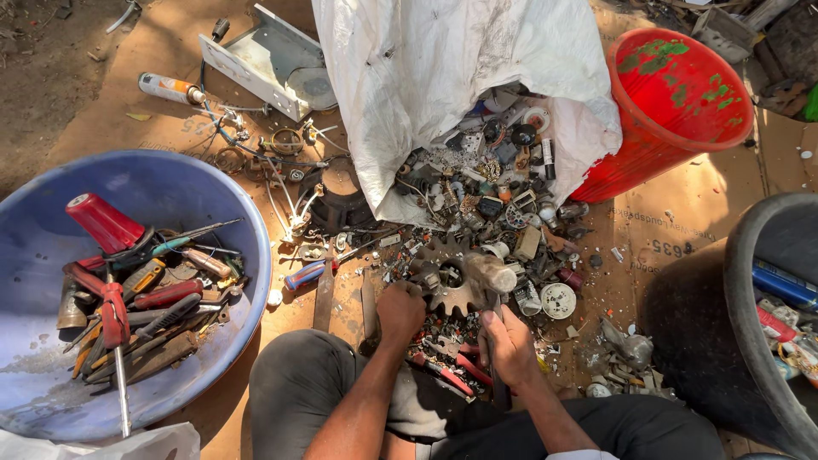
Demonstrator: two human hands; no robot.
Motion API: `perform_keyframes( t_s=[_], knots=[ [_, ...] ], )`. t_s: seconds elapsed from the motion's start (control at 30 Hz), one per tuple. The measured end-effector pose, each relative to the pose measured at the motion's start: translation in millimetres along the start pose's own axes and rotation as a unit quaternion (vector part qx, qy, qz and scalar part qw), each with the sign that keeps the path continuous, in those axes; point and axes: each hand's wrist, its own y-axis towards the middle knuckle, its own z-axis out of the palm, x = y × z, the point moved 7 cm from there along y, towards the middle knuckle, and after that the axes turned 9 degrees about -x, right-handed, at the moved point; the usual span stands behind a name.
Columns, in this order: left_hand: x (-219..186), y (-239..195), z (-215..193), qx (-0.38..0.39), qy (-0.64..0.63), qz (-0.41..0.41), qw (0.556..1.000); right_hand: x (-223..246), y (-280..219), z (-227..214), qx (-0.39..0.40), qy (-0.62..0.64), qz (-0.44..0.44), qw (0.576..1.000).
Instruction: The person sits on the ground and uses a hammer and pliers to dismantle small electronic components. They repeatedly strike items on a metal gear to break them apart and separate parts, occasionally using pliers to pull pieces apart.
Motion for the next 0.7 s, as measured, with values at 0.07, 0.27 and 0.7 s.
perform_keyframes(
  t_s=[0.07,0.27,0.7],
  knots=[
    [-1,1,2,0.006,-0.007,-0.014,1.000,10,1,11,0.007,-0.019,-0.009,1.000],
    [-3,1,-3,0.001,-0.005,-0.014,1.000,9,12,31,0.018,-0.128,0.097,0.987],
    [-4,3,-1,0.009,-0.018,-0.012,1.000,7,21,29,-0.002,-0.115,0.075,0.991]
  ],
)
